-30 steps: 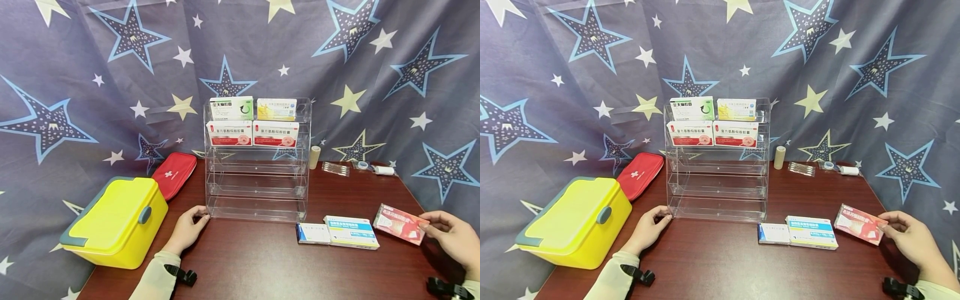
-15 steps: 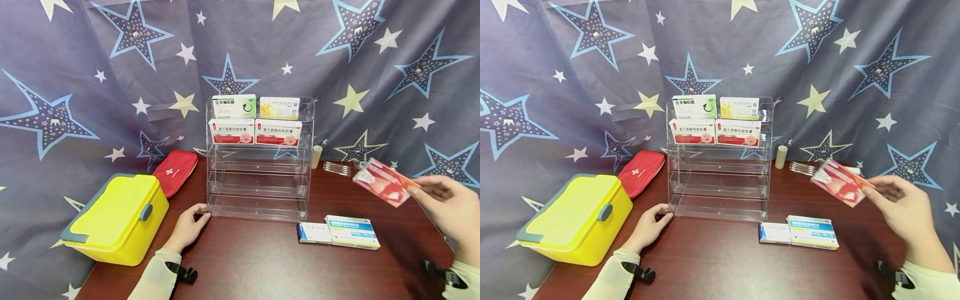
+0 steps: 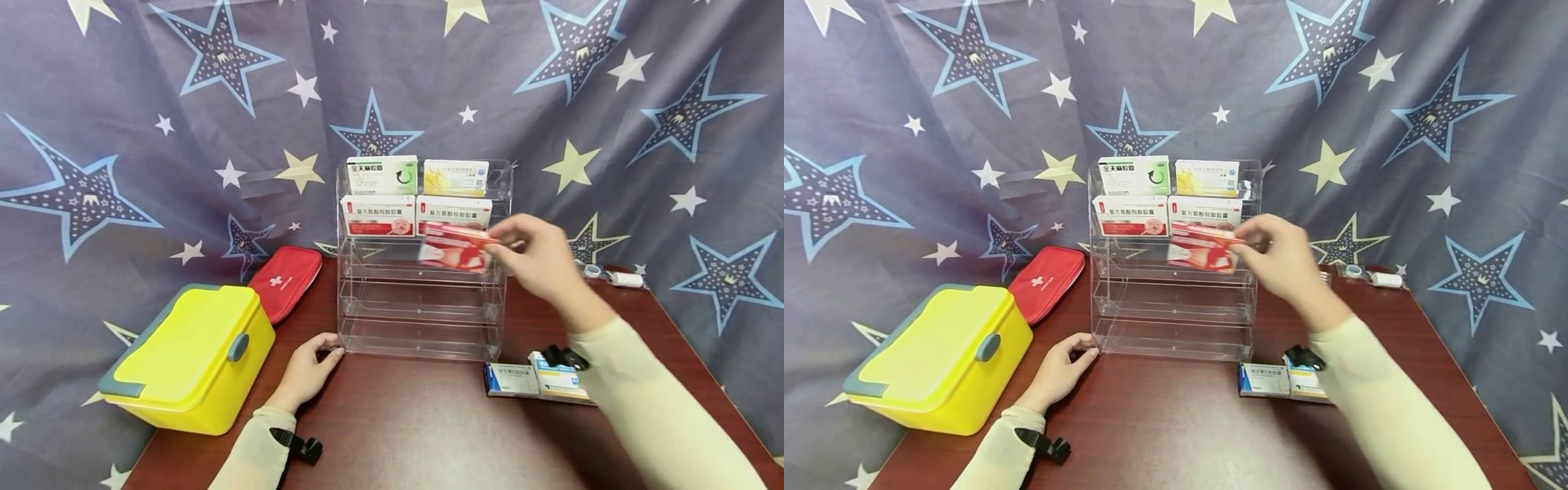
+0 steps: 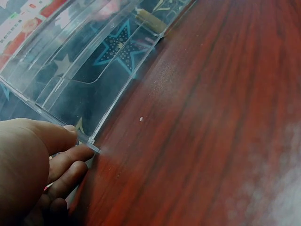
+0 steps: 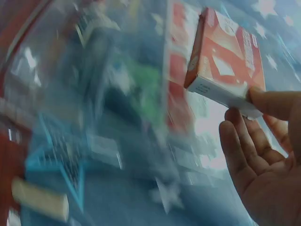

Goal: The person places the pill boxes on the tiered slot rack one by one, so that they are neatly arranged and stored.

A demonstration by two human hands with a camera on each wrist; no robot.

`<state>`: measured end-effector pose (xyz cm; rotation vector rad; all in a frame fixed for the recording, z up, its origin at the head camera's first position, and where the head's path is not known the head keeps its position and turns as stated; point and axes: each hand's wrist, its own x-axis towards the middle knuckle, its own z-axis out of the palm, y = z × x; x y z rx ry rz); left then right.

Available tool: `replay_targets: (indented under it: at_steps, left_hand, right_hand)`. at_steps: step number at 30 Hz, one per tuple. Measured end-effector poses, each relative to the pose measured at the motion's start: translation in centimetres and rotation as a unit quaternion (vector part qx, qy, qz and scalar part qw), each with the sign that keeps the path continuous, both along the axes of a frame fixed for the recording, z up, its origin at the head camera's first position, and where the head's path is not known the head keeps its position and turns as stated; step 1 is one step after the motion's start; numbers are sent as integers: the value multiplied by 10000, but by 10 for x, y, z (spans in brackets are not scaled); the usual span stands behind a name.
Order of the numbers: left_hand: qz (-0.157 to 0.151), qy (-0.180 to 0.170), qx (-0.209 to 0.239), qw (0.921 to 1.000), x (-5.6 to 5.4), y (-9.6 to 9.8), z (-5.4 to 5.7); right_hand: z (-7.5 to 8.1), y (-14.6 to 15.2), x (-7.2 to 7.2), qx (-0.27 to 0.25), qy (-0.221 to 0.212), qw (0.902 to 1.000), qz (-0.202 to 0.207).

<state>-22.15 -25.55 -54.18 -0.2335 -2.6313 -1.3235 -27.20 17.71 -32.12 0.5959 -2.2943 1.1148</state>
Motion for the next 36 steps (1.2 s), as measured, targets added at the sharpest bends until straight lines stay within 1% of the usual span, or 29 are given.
replay_targets:
  at_steps: [2, 5, 10, 13, 16, 22, 31, 36]
  left_hand:
    - [-6, 15, -5, 10000, 0, 0, 0]
    - [-27, 1, -17, 10000, 0, 1, 1]
    - [-1, -43, -4, 10000, -1, 2, 2]
    - [5, -68, -6, 10000, -2, 1, 1]
    - [3, -89, 29, 10000, -2, 1, 1]
    - [16, -88, 80, 9999, -2, 0, 1]
    - [33, -127, 60, 9999, -1, 0, 3]
    - [48, -159, 52, 9998, 0, -1, 3]
  right_hand:
    - [-3, -26, -11, 49, -192, 9998, 75]
    - [-8, -59, -23, 217, -236, 9995, 31]
    - [-18, -96, -40, 414, -12, 9991, -2]
    - [-25, -110, -45, 564, 50, 9984, 17]
    - [-31, -120, -47, 616, -40, 9981, 75]
    - [-37, -133, -50, 542, -181, 9983, 133]
    - [-47, -141, -54, 469, -238, 9983, 240]
    - [-49, -142, -55, 421, -275, 9985, 229]
